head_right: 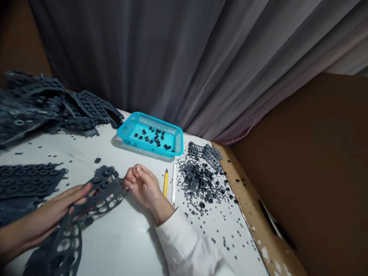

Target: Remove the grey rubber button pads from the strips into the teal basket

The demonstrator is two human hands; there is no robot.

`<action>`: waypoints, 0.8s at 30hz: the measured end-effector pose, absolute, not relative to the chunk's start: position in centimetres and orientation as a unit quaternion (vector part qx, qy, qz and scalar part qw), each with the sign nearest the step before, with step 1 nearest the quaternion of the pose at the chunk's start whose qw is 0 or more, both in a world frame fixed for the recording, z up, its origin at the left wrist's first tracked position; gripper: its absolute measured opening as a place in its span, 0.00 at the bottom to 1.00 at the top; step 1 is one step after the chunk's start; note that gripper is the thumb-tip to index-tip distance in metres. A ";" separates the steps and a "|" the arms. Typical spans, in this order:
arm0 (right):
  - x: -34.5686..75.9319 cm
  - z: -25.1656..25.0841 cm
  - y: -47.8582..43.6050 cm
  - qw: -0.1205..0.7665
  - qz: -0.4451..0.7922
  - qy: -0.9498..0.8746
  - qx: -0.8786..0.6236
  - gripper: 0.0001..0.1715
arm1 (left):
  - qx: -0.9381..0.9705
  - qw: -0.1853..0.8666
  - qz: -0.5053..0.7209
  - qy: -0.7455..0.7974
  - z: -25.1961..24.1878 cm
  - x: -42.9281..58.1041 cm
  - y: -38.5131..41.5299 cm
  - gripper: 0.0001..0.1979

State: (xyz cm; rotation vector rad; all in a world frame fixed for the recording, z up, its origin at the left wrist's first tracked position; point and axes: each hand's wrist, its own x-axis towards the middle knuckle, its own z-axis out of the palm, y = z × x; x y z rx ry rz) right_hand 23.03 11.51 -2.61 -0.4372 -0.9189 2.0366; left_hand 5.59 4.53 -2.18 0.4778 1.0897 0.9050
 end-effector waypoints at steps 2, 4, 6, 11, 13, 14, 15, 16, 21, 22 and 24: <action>23.1 -2.4 11.7 0.410 0.797 -0.406 -0.182 0.23 | 0.223 0.738 0.404 0.492 -2.4 5.7 4.6 0.26; 23.2 -2.4 11.6 0.397 0.776 -0.449 -0.199 0.23 | 0.227 0.736 0.406 0.493 -2.5 6.0 4.6 0.26; 23.2 -2.3 11.5 0.394 0.742 -0.492 -0.228 0.24 | 0.225 0.716 0.430 0.502 -2.5 6.1 4.6 0.26; 23.9 -1.3 10.9 0.346 0.615 -0.634 -0.316 0.23 | 0.303 0.679 0.447 0.498 -2.1 6.0 4.6 0.24; 24.0 -1.2 10.9 0.320 0.629 -0.632 -0.320 0.23 | 0.327 0.670 0.446 0.495 -2.2 5.9 4.6 0.23; 24.0 -1.2 10.9 0.315 0.651 -0.615 -0.315 0.23 | 0.329 0.665 0.450 0.497 -2.2 5.9 4.7 0.22; 23.9 -1.4 11.0 0.313 0.676 -0.592 -0.307 0.23 | 0.327 0.663 0.451 0.500 -2.4 5.8 4.7 0.22; 23.9 -1.7 11.1 0.313 0.698 -0.572 -0.297 0.23 | 0.323 0.662 0.451 0.504 -2.5 5.8 4.7 0.22; 23.7 -2.8 11.6 0.321 0.739 -0.530 -0.264 0.22 | 0.322 0.648 0.451 0.523 -3.2 5.5 4.8 0.22; 23.7 -2.9 11.7 0.318 0.742 -0.528 -0.263 0.22 | 0.324 0.646 0.451 0.524 -3.3 5.4 4.8 0.21; 23.7 -3.0 11.7 0.314 0.743 -0.526 -0.268 0.23 | 0.338 0.650 0.444 0.516 -3.4 5.4 4.8 0.21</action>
